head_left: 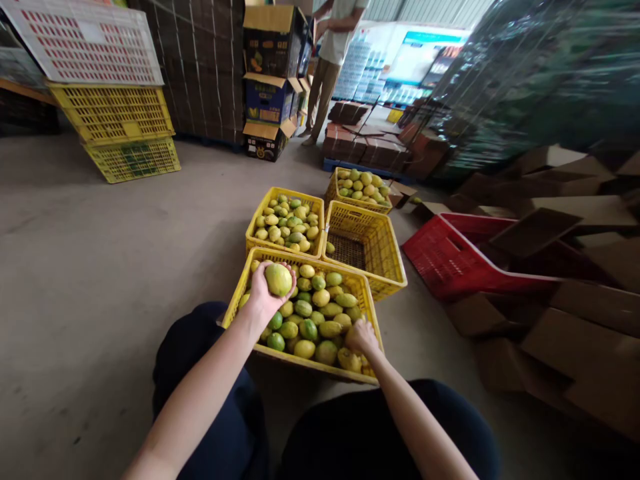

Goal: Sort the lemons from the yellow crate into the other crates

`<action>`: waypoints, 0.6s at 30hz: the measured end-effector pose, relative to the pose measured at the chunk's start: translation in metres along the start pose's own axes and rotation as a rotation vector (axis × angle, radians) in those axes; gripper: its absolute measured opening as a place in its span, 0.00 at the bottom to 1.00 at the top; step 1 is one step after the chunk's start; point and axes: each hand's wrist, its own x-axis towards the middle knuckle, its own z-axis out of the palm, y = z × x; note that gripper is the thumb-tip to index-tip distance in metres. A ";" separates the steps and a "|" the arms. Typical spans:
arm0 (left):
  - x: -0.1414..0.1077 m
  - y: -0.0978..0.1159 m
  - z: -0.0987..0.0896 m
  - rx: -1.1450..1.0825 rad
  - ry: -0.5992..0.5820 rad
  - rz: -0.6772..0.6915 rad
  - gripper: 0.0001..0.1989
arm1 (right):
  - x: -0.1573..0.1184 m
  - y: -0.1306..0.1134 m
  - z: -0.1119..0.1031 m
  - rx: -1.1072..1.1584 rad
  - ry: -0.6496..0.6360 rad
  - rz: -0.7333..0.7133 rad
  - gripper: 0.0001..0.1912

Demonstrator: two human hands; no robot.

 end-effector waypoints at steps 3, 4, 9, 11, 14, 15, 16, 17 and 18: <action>0.008 -0.004 -0.005 0.113 -0.042 0.034 0.08 | -0.002 -0.002 0.001 -0.032 -0.032 0.013 0.20; 0.010 -0.005 -0.006 0.124 -0.042 0.037 0.08 | -0.002 -0.001 0.001 -0.033 -0.045 0.015 0.20; 0.011 -0.011 -0.003 0.109 -0.018 0.025 0.08 | -0.004 -0.001 -0.002 -0.027 -0.088 0.004 0.12; 0.011 -0.012 -0.004 0.177 -0.038 0.047 0.08 | -0.006 -0.005 -0.007 -0.033 -0.071 -0.002 0.11; 0.015 -0.012 -0.009 0.258 -0.048 0.089 0.12 | -0.010 -0.016 -0.023 -0.032 0.003 -0.032 0.14; 0.016 -0.011 -0.011 0.254 -0.035 0.105 0.12 | -0.011 -0.019 -0.031 -0.001 0.042 -0.059 0.15; 0.016 -0.011 -0.012 0.238 -0.016 0.123 0.12 | -0.013 -0.022 -0.040 0.059 0.083 -0.093 0.18; 0.016 -0.011 -0.013 0.214 0.007 0.140 0.11 | -0.015 -0.025 -0.050 0.180 0.131 -0.134 0.21; 0.016 -0.011 -0.013 0.186 0.029 0.152 0.09 | -0.017 -0.028 -0.060 0.361 0.168 -0.175 0.25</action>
